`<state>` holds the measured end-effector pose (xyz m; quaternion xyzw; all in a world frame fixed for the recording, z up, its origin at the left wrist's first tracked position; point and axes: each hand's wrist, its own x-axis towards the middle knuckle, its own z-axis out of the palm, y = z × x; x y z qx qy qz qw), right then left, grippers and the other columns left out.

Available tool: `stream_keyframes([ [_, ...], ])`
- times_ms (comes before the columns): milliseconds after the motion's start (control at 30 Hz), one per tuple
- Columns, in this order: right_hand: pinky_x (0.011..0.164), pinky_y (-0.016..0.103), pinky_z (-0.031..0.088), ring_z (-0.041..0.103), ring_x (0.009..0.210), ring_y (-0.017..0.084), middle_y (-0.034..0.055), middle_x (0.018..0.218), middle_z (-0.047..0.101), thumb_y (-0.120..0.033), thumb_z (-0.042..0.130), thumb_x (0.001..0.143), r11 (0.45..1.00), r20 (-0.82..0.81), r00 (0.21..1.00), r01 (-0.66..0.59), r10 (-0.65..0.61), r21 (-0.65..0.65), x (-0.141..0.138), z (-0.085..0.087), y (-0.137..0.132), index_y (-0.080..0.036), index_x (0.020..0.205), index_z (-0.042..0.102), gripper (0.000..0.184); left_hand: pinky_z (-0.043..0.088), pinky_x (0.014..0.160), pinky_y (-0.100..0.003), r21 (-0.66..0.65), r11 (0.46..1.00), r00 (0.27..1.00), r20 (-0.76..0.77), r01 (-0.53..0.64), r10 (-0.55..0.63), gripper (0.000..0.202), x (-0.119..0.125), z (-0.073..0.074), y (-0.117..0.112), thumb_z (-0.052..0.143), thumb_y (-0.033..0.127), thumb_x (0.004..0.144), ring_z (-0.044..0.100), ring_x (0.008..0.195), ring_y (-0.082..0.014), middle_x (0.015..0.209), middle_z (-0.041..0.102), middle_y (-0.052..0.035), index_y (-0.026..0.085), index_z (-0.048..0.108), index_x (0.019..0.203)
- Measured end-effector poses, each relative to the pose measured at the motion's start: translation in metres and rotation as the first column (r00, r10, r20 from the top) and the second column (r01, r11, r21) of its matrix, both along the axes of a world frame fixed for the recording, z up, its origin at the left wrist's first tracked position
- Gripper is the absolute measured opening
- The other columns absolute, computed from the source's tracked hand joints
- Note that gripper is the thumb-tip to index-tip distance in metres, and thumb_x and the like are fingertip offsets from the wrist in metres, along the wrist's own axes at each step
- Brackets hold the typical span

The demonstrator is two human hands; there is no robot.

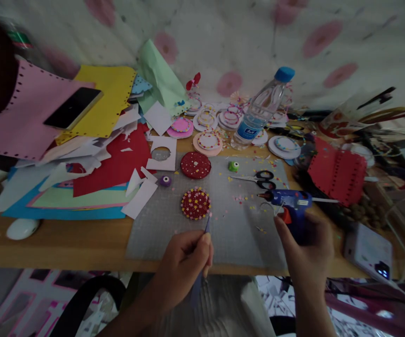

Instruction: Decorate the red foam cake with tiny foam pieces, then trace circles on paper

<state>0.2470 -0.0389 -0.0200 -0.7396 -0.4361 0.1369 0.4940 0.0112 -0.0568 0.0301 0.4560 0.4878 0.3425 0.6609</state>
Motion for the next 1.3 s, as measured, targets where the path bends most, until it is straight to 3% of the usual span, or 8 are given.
stream_keyframes([
  [133, 0.068, 0.036, 0.046, 0.054, 0.072, 0.021, 0.0043, 0.081, 0.058, -0.06, 0.074, 0.063, 0.982, 0.145, 0.989, 0.05, -0.023, -0.184, 0.027, -0.029, 0.001, -0.016, 0.094, 0.06, 0.055, 0.03, 0.049, -0.024, -0.035, 0.999, 1.0, 0.006, -0.026, 0.026, 0.047, -0.001, -0.001, 0.003, 0.043, 0.051, 0.092, 0.039, 0.046, -0.0101, 0.048, 0.042, 0.0038, 0.022, 0.045, 0.055],
  [300, 0.077, 0.046, 0.044, 0.052, 0.079, 0.028, 0.0086, 0.08, 0.055, -0.072, 0.065, 0.068, 0.976, 0.436, 0.9, 0.079, 0.018, -0.202, 0.054, -0.059, -0.001, -0.014, 0.091, 0.063, 0.063, 0.029, 0.047, -0.024, -0.053, 0.997, 0.999, 0.006, -0.05, 0.05, 0.046, -0.001, -0.003, 0.005, 0.045, 0.052, 0.09, 0.038, 0.044, -0.0094, 0.047, 0.042, 0.0043, 0.022, 0.045, 0.054],
  [433, 0.086, 0.056, 0.041, 0.053, 0.093, 0.035, 0.0154, 0.091, 0.058, -0.067, 0.066, 0.075, 0.996, 0.63, 0.776, 0.084, -0.04, -0.041, 0.047, -0.049, -0.005, -0.01, 0.103, 0.063, 0.063, 0.029, 0.046, -0.023, -0.05, 0.997, 0.998, 0.013, -0.063, 0.064, 0.045, -0.001, -0.005, 0.005, 0.046, 0.05, 0.09, 0.038, 0.043, -0.0091, 0.046, 0.041, 0.0048, 0.022, 0.045, 0.054],
  [533, 0.082, 0.049, 0.044, 0.055, 0.09, 0.031, 0.0133, 0.095, 0.059, -0.044, 0.075, 0.077, 0.982, 0.638, 0.767, -0.16, 0.061, 0.098, 0.019, -0.024, -0.015, -0.015, 0.11, 0.059, 0.047, 0.029, 0.045, -0.023, -0.053, 0.997, 0.998, 0.014, -0.059, 0.059, 0.045, 0.0, -0.007, 0.005, 0.045, 0.05, 0.09, 0.038, 0.043, -0.0092, 0.046, 0.042, 0.0047, 0.022, 0.046, 0.055],
  [600, 0.074, 0.04, 0.045, 0.056, 0.082, 0.025, 0.0068, 0.089, 0.059, -0.031, 0.076, 0.077, 0.88, 0.618, 0.731, -0.457, 0.289, 0.129, -0.007, -0.007, -0.023, -0.022, 0.103, 0.057, 0.034, 0.03, 0.045, -0.023, -0.053, 0.996, 0.998, 0.008, -0.065, 0.065, 0.045, 0.001, -0.01, 0.005, 0.044, 0.05, 0.091, 0.039, 0.043, -0.0097, 0.047, 0.043, 0.0042, 0.022, 0.046, 0.056],
  [700, 0.067, 0.034, 0.044, 0.055, 0.072, 0.019, 0.0016, 0.079, 0.058, -0.018, 0.068, 0.081, 0.622, 0.579, 0.567, -0.772, 0.585, 0.128, -0.048, 0.006, -0.03, -0.023, 0.091, 0.054, 0.018, 0.031, 0.046, -0.023, -0.042, 0.994, 0.995, -0.03, -0.1, 0.099, 0.044, 0.002, -0.014, 0.004, 0.043, 0.049, 0.091, 0.041, 0.045, -0.0104, 0.048, 0.043, 0.0037, 0.021, 0.047, 0.057],
  [833, 0.068, 0.033, 0.043, 0.057, 0.073, 0.017, 0.0024, 0.08, 0.064, -0.013, 0.058, 0.087, 0.426, 0.523, 0.399, -0.902, 0.753, 0.074, -0.081, 0.003, -0.026, -0.02, 0.093, 0.056, 0.01, 0.031, 0.047, -0.023, -0.016, 0.988, 0.984, -0.088, -0.155, 0.153, 0.043, 0.002, -0.018, 0.003, 0.045, 0.048, 0.089, 0.038, 0.047, -0.0104, 0.05, 0.041, 0.0044, 0.021, 0.047, 0.055],
  [1300, 0.059, 0.031, 0.035, 0.044, 0.062, 0.017, 0.0017, 0.068, 0.057, -0.017, 0.043, 0.098, 0.425, 0.52, 0.405, -0.901, 0.752, 0.086, -0.091, -0.011, -0.018, -0.019, 0.09, 0.05, 0.011, 0.032, 0.05, -0.024, -0.035, 0.973, 0.956, -0.193, -0.23, 0.219, 0.041, 0.002, -0.031, 0.012, 0.047, 0.046, 0.086, 0.04, 0.05, -0.0117, 0.051, 0.044, 0.0039, 0.019, 0.052, 0.056],
])
